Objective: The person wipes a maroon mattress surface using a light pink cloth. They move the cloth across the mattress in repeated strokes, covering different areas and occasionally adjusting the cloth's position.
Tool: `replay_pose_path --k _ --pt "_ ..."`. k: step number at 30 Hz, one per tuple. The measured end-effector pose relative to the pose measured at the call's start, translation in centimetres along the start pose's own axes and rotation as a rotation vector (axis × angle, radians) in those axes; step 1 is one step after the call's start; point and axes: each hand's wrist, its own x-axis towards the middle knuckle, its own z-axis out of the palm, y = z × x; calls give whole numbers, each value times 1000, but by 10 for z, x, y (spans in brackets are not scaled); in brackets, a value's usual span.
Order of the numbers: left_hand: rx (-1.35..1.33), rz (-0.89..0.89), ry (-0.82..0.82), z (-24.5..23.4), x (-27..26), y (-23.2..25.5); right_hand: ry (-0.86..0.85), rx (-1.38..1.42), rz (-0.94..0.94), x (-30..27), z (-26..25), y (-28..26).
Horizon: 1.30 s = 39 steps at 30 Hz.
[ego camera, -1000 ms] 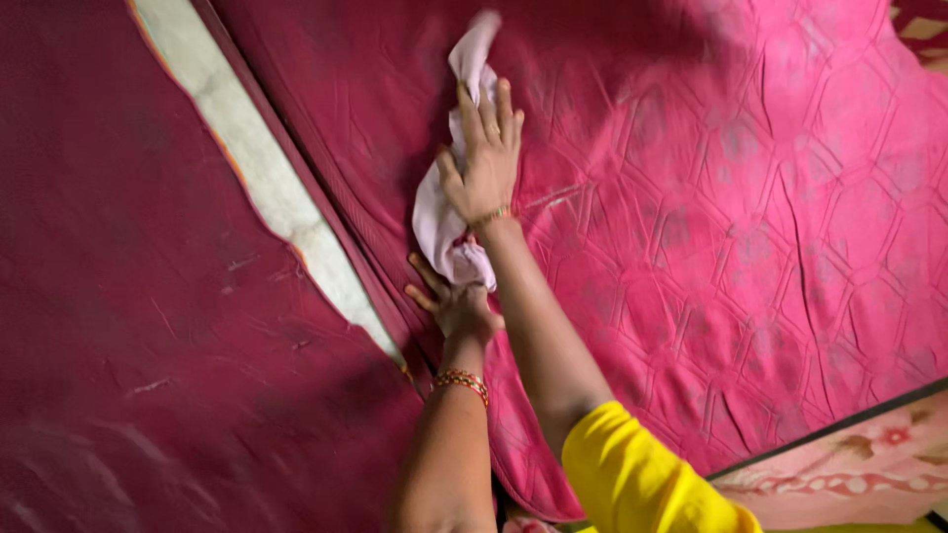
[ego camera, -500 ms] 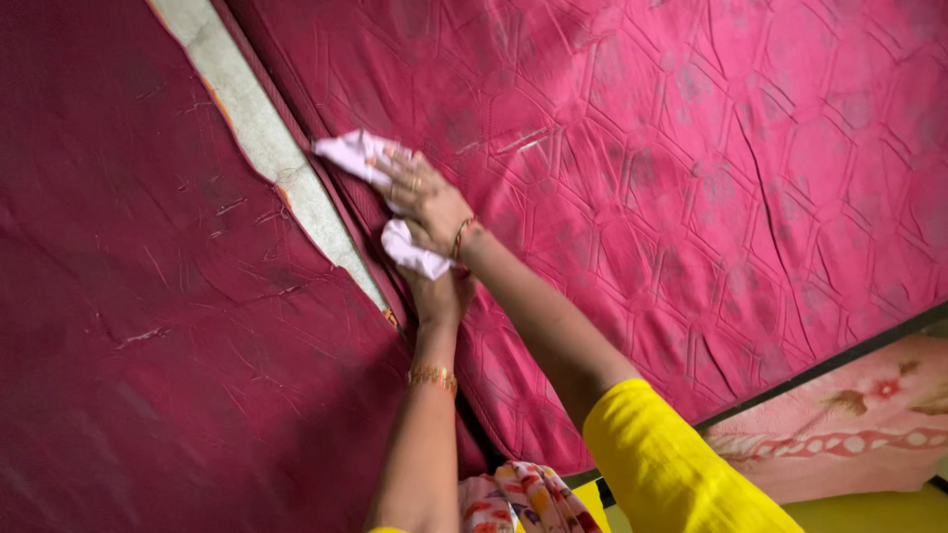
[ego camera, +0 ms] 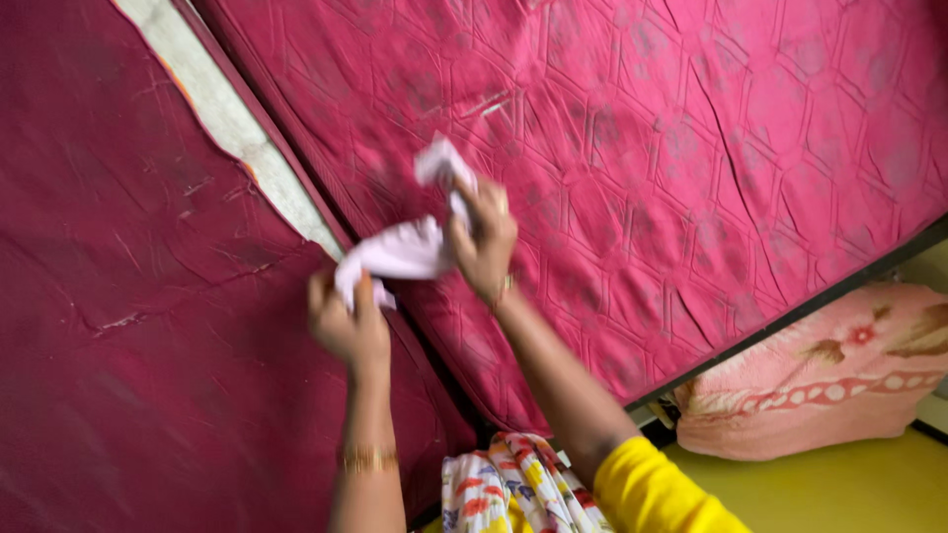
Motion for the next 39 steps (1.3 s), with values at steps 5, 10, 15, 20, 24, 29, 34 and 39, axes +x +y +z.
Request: replay_pose_path --k 5,10,15,20,24,29,34,39 --pt "486 304 -215 90 98 6 -381 -458 -166 69 34 32" --pt "666 504 -426 94 69 -18 -636 -449 -153 6 40 36" --pt "600 271 -639 14 -39 -30 -654 -227 -96 -117 10 4" --pt "674 414 -765 -31 -113 4 -659 -195 -59 -211 -41 -40" --pt "744 15 -1045 -26 -107 53 -549 34 169 -194 -88 -45" --pt "428 390 -681 29 -35 69 -368 -153 36 -89 -116 -9" --pt "533 568 -728 104 -10 36 -377 -709 -125 -45 -68 22" --pt "688 601 -762 54 -81 0 -501 -573 -74 -136 -67 2"
